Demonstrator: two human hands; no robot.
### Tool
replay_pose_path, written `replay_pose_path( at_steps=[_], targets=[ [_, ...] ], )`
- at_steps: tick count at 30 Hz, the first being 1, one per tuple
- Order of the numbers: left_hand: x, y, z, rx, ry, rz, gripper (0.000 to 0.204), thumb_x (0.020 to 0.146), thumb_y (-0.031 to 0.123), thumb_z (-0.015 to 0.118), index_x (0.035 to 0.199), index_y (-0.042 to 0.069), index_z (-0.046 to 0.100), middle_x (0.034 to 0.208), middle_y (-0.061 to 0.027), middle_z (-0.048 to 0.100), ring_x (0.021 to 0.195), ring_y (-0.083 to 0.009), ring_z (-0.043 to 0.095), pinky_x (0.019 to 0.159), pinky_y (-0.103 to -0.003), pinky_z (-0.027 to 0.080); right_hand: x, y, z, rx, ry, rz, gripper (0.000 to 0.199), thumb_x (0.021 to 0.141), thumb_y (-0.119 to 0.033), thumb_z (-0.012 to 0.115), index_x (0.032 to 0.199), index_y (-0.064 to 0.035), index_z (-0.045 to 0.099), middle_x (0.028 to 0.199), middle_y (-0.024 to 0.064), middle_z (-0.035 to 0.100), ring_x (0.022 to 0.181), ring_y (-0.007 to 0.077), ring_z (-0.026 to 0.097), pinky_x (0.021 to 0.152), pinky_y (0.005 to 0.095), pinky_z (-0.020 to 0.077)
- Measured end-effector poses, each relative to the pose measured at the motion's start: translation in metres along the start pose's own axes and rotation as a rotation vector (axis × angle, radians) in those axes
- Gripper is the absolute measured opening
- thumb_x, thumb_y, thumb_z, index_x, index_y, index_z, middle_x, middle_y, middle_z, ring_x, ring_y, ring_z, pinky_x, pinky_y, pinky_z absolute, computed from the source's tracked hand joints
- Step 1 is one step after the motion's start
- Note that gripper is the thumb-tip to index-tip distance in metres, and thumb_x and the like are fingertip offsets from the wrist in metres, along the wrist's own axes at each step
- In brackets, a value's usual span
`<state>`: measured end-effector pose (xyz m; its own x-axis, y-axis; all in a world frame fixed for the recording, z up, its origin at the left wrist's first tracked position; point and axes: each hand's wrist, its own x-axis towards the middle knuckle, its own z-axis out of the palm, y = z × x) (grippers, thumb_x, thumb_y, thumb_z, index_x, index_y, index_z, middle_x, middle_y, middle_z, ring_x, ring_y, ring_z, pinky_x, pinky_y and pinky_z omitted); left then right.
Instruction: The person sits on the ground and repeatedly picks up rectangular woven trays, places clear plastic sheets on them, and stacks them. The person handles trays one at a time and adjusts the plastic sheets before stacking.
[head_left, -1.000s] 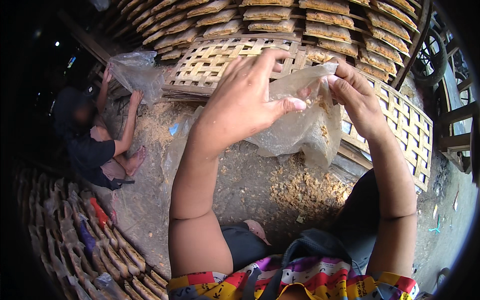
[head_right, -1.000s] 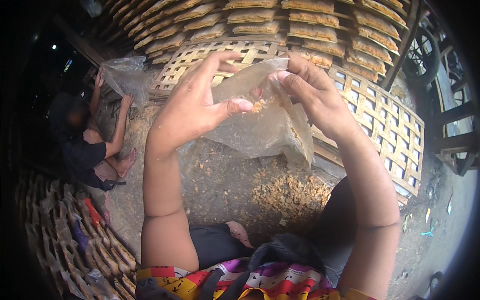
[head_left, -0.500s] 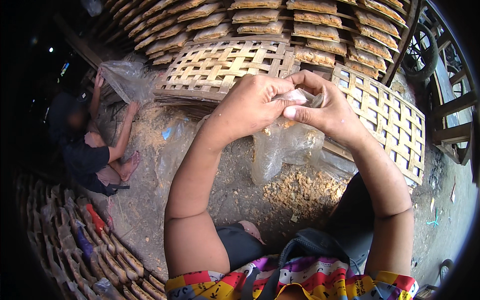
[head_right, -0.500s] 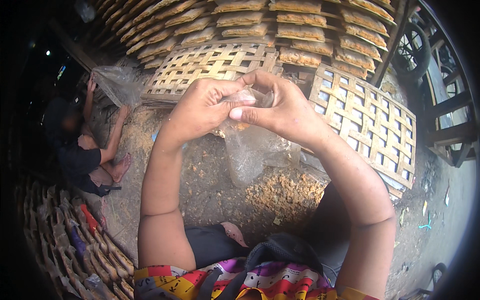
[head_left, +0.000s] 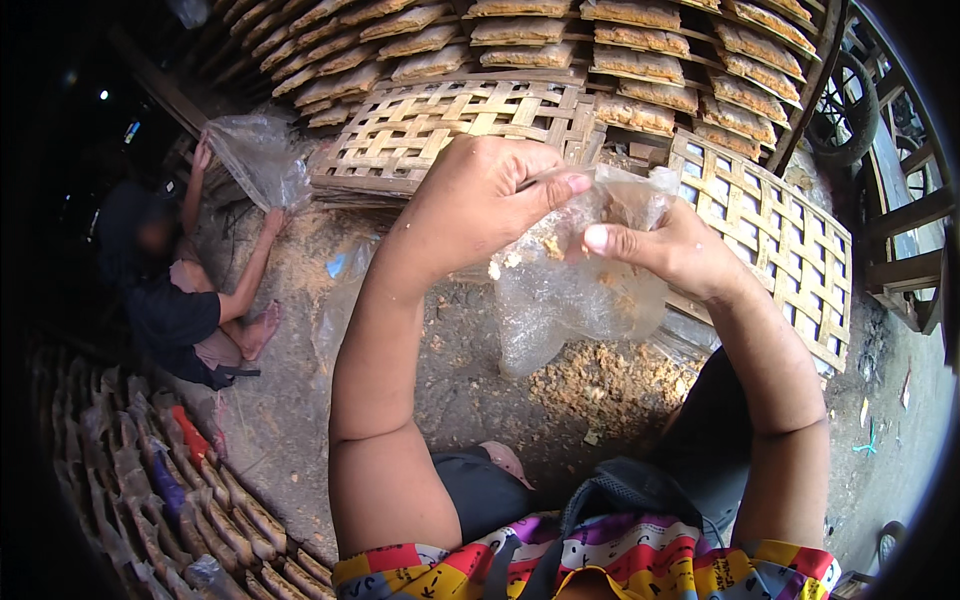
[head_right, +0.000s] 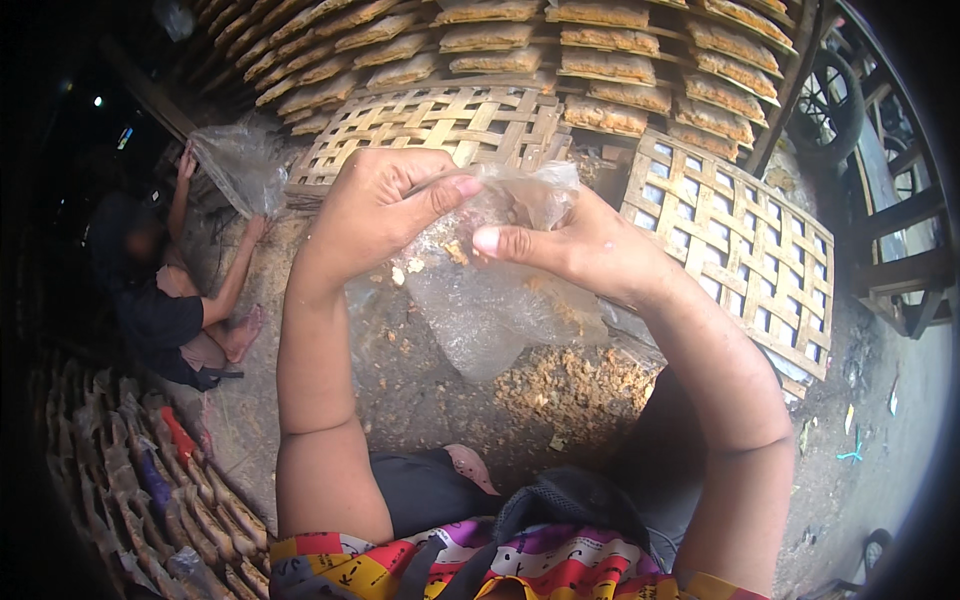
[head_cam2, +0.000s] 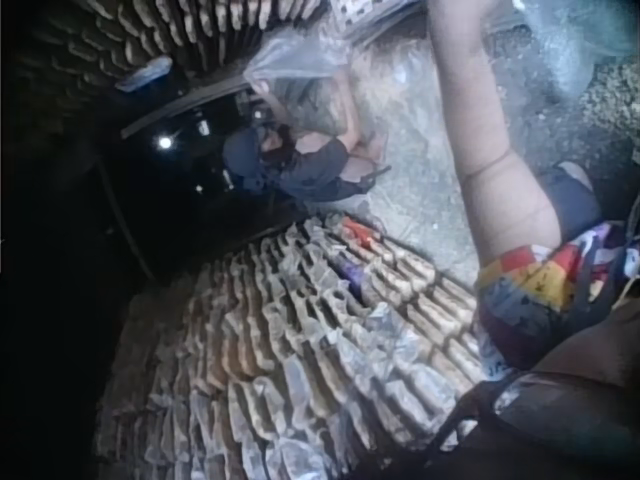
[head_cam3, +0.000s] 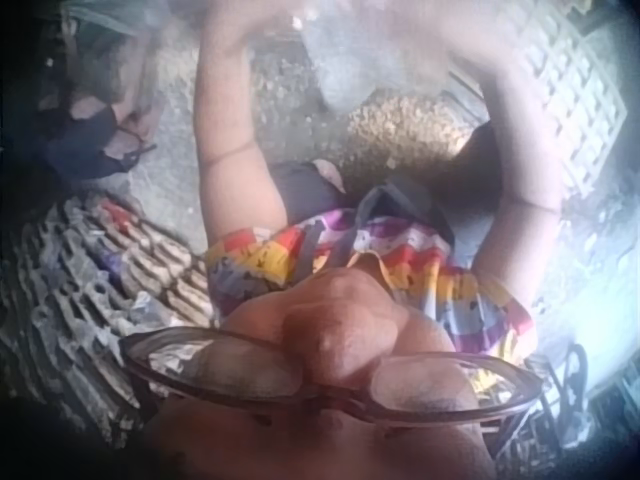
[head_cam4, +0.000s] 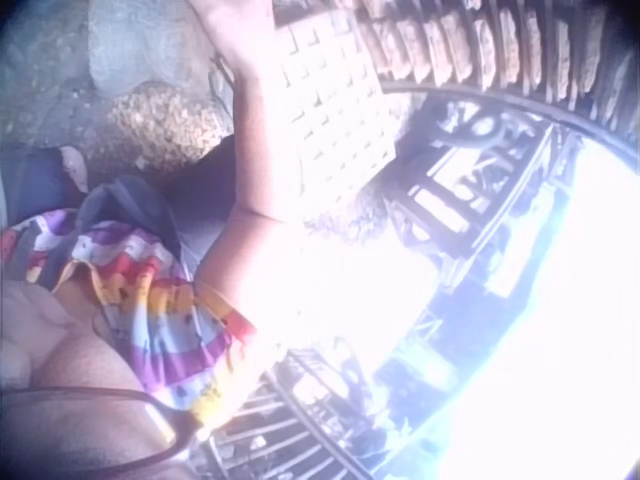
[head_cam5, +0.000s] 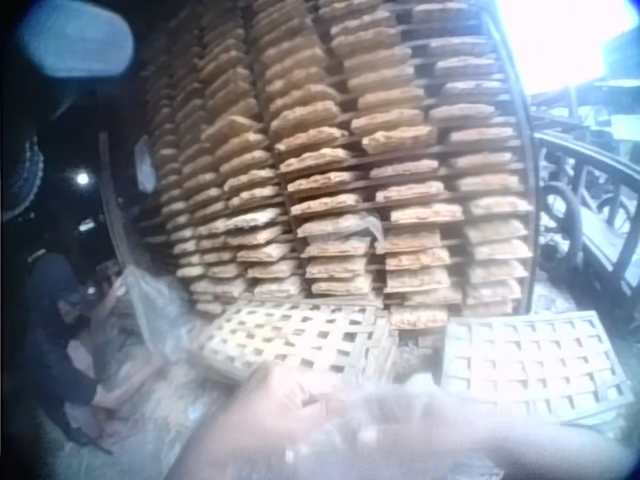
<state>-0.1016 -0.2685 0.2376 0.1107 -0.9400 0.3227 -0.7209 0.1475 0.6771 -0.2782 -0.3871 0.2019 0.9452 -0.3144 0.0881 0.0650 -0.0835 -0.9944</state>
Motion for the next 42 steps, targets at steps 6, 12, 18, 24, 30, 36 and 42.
replay_pose_path(
  at_steps=[6, 12, 18, 24, 30, 36, 42],
  targets=[
    [-0.003, 0.000, -0.004, 0.102, 0.065, 0.065, 0.022, 0.089, 0.016, 0.068, 0.079, -0.004, 0.068, 0.063, -0.0006, 0.056, 0.060, -0.0056, 0.045, 0.055, -0.025, 0.039, 0.002, -0.011, -0.004, -0.419, -0.069, 0.079, 0.034, 0.089, -0.031, 0.070, 0.110, -0.0041, 0.068, 0.094, 0.0068, 0.072, 0.089, 0.0111, 0.063, 0.087, 0.0294, 0.0471],
    [-0.005, -0.003, -0.007, 0.063, 0.025, -0.001, 0.021, 0.088, 0.016, 0.069, 0.080, -0.003, 0.068, 0.065, -0.0020, 0.059, 0.061, -0.0057, 0.047, 0.055, -0.025, 0.039, 0.004, -0.006, -0.006, -0.047, 0.077, 0.075, 0.055, 0.083, -0.027, 0.076, 0.126, 0.0020, 0.056, 0.112, 0.0147, 0.066, 0.100, 0.0176, 0.063, 0.088, 0.0320, 0.0491],
    [-0.007, 0.006, -0.008, 0.135, 0.057, -0.023, 0.022, 0.089, 0.016, 0.068, 0.077, -0.003, 0.067, 0.062, -0.0007, 0.057, 0.059, -0.0053, 0.046, 0.054, -0.026, 0.039, 0.009, -0.012, -0.017, -0.575, 0.024, 0.251, 0.044, 0.082, -0.029, 0.075, 0.110, 0.0025, 0.063, 0.096, 0.0128, 0.069, 0.096, 0.0186, 0.065, 0.082, 0.0316, 0.0505],
    [-0.007, 0.000, -0.005, 0.087, 0.042, -0.021, 0.023, 0.089, 0.016, 0.068, 0.075, -0.003, 0.066, 0.059, 0.0007, 0.054, 0.058, -0.0047, 0.044, 0.053, -0.025, 0.038, 0.003, -0.002, -0.010, -0.094, 0.059, -0.057, 0.044, 0.082, -0.035, 0.075, 0.103, 0.0037, 0.068, 0.092, 0.0134, 0.068, 0.087, 0.0138, 0.062, 0.079, 0.0298, 0.0481],
    [-0.008, 0.005, -0.011, 0.105, 0.120, 0.045, 0.021, 0.089, 0.013, 0.066, 0.075, -0.002, 0.067, 0.061, 0.0011, 0.055, 0.058, -0.0036, 0.044, 0.053, -0.023, 0.036, 0.011, 0.005, -0.031, -0.754, -0.142, 0.069, 0.039, 0.080, -0.037, 0.078, 0.098, -0.0029, 0.069, 0.076, -0.0002, 0.065, 0.072, 0.0101, 0.060, 0.067, 0.0317, 0.0474],
    [-0.009, 0.005, -0.006, -0.047, 0.025, -0.032, 0.017, 0.088, 0.013, 0.067, 0.080, -0.002, 0.070, 0.063, 0.0023, 0.057, 0.060, -0.0034, 0.046, 0.053, -0.024, 0.037, 0.006, 0.003, -0.002, -0.202, 0.082, -0.110, 0.039, 0.082, -0.034, 0.077, 0.105, -0.0034, 0.069, 0.094, 0.0081, 0.072, 0.091, 0.0125, 0.063, 0.089, 0.0317, 0.0467],
    [-0.010, 0.008, -0.008, 0.134, 0.068, 0.038, 0.021, 0.089, 0.015, 0.067, 0.078, -0.003, 0.068, 0.062, 0.0016, 0.057, 0.058, -0.0030, 0.045, 0.052, -0.024, 0.037, 0.007, 0.004, -0.013, -0.488, -0.027, 0.059, 0.035, 0.084, -0.029, 0.075, 0.108, -0.0034, 0.069, 0.088, 0.0077, 0.073, 0.096, 0.0143, 0.064, 0.089, 0.0317, 0.0465]
  ],
)
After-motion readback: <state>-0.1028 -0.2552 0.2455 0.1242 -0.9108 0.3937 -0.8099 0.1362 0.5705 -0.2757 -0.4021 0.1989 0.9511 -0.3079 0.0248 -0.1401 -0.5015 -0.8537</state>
